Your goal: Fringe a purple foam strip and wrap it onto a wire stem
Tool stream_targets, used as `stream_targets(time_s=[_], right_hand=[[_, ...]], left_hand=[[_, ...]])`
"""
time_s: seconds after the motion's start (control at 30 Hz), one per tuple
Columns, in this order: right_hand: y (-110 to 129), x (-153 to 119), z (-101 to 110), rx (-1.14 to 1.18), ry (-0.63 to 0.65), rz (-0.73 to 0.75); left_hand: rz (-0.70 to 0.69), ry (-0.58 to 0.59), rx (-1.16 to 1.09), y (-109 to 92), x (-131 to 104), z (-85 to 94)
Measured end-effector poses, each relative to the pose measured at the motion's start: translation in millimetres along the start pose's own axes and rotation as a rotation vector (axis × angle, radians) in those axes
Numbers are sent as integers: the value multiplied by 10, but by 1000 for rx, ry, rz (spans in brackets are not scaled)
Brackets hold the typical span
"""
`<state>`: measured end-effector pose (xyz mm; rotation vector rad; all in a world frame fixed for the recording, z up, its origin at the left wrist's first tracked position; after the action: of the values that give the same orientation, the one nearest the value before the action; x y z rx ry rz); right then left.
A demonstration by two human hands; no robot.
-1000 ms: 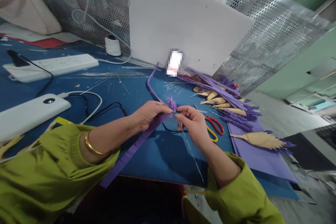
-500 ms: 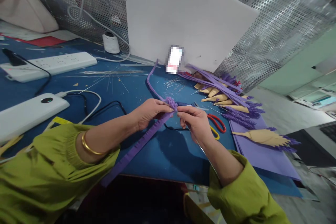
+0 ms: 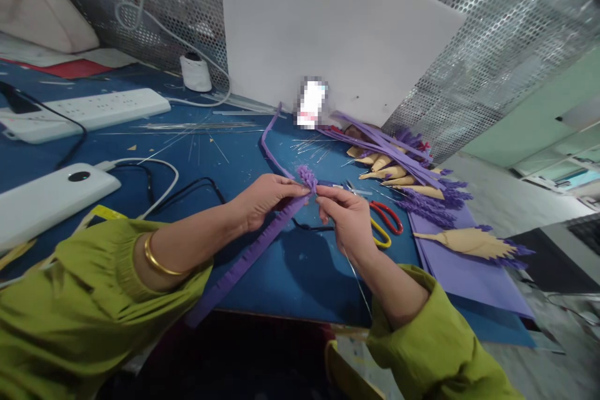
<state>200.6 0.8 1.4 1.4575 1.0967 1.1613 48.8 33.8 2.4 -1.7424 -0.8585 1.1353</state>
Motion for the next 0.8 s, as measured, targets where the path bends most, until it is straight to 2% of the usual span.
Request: stream_targets(time_s=[0.1,0.3,0.37,0.57,0.7,0.8], right_hand=[[49,-17,8,-134,5,133],[236,-109,-38,-542,34,531],[255,-136,-57,-642,45,619],[190,-155,-66,-781,58,735],[160,-165,-70,-822,63,784],[157,-167,-72,-835,64,796]], left_hand=[[-21,-12,28,1,9,14],[-56,-50,11,-12,4,9],[-47,-50,-16,-19,-13,-7],[15,-47,-118,6,-33,-32],[3,-34,-178,16,-17,-35],[-23,-15,-143,12,-18,-42]])
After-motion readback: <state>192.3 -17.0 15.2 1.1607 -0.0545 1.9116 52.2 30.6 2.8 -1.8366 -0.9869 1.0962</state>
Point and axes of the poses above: each hand's wrist, its own x-axis towards the middle knuckle, its own z-axis out of the back of the hand, y = z × x, the point moved 4 cm from there along x, towards the middle knuckle, and after that the axes turned 2 degrees about z, right-handed, at the moved point
